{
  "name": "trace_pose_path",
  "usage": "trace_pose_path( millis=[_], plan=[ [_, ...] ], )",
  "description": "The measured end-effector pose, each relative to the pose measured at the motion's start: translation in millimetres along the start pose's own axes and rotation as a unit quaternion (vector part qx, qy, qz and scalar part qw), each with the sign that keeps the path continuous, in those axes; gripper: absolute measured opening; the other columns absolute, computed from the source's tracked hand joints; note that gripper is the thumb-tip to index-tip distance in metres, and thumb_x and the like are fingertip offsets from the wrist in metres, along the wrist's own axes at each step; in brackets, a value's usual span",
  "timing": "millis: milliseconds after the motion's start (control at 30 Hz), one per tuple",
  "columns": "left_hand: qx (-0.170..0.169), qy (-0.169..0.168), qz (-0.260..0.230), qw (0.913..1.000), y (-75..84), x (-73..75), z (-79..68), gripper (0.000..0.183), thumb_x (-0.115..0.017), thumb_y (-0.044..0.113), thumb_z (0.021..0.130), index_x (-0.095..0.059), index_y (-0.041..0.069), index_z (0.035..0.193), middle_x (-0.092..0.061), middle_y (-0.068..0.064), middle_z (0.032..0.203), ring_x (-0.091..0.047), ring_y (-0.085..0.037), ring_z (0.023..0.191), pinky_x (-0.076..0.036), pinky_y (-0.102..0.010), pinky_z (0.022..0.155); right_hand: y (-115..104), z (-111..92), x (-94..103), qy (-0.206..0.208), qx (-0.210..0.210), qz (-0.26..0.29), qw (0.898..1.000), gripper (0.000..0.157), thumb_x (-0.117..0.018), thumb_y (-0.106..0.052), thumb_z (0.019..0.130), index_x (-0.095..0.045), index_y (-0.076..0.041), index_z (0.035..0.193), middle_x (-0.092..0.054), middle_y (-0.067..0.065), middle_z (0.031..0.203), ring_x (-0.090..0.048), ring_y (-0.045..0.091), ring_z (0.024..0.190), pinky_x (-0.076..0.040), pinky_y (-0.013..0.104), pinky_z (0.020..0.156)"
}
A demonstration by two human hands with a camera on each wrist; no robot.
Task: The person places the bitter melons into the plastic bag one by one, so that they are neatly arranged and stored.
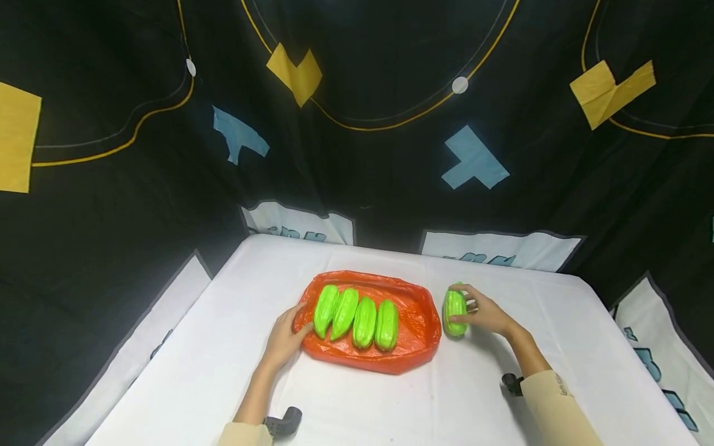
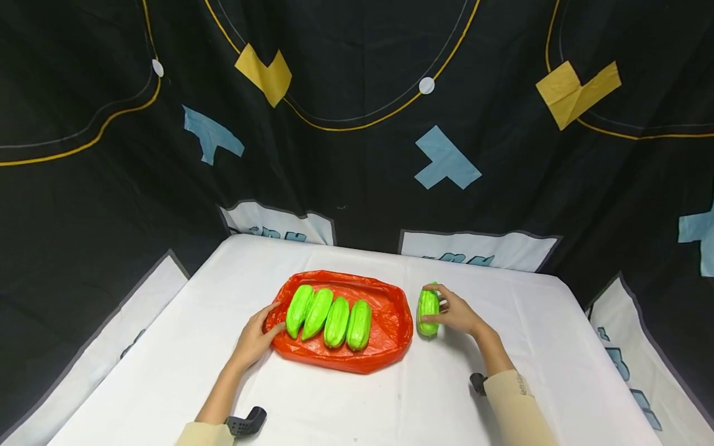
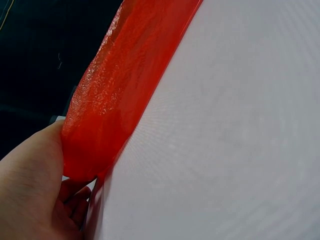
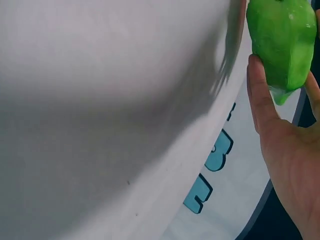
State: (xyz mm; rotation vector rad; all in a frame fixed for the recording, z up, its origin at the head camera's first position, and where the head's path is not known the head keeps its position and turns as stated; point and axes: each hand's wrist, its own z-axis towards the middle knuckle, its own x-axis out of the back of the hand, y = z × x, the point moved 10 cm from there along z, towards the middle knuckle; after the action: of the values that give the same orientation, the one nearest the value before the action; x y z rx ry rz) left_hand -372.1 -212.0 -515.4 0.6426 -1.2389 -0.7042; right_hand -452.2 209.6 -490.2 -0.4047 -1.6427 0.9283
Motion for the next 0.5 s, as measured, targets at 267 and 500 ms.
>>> trace_pose_path(
  millis=[267,500],
  plan=[
    [-0.027,0.025,0.000,0.9993,5.5,4.1,-1.6,0.053,-0.059,0.027,0.088,-0.044,0.005,0.135,-0.045,-0.023,0.132,-0.038,-0.043,0.121,-0.028,-0.061,0.099,-21.8,-13.3,-4.8,0.029,0.043,0.058,0.997,0.075,-0.079,-0.030,0.072,-0.040,-0.021,0.136,-0.047,0.019,0.128,-0.052,0.038,0.106,-0.049,0.045,0.084],
    [-0.028,0.027,-0.002,0.9992,5.9,4.3,-2.8,0.054,-0.060,0.027,0.088,-0.044,0.005,0.135,-0.045,-0.023,0.132,-0.038,-0.043,0.121,-0.027,-0.061,0.099,-47.6,-24.3,-11.7,0.033,0.063,0.089,0.993,0.074,-0.078,-0.023,0.074,-0.038,-0.021,0.137,-0.043,0.021,0.130,-0.050,0.041,0.108,-0.050,0.044,0.082]
  ],
)
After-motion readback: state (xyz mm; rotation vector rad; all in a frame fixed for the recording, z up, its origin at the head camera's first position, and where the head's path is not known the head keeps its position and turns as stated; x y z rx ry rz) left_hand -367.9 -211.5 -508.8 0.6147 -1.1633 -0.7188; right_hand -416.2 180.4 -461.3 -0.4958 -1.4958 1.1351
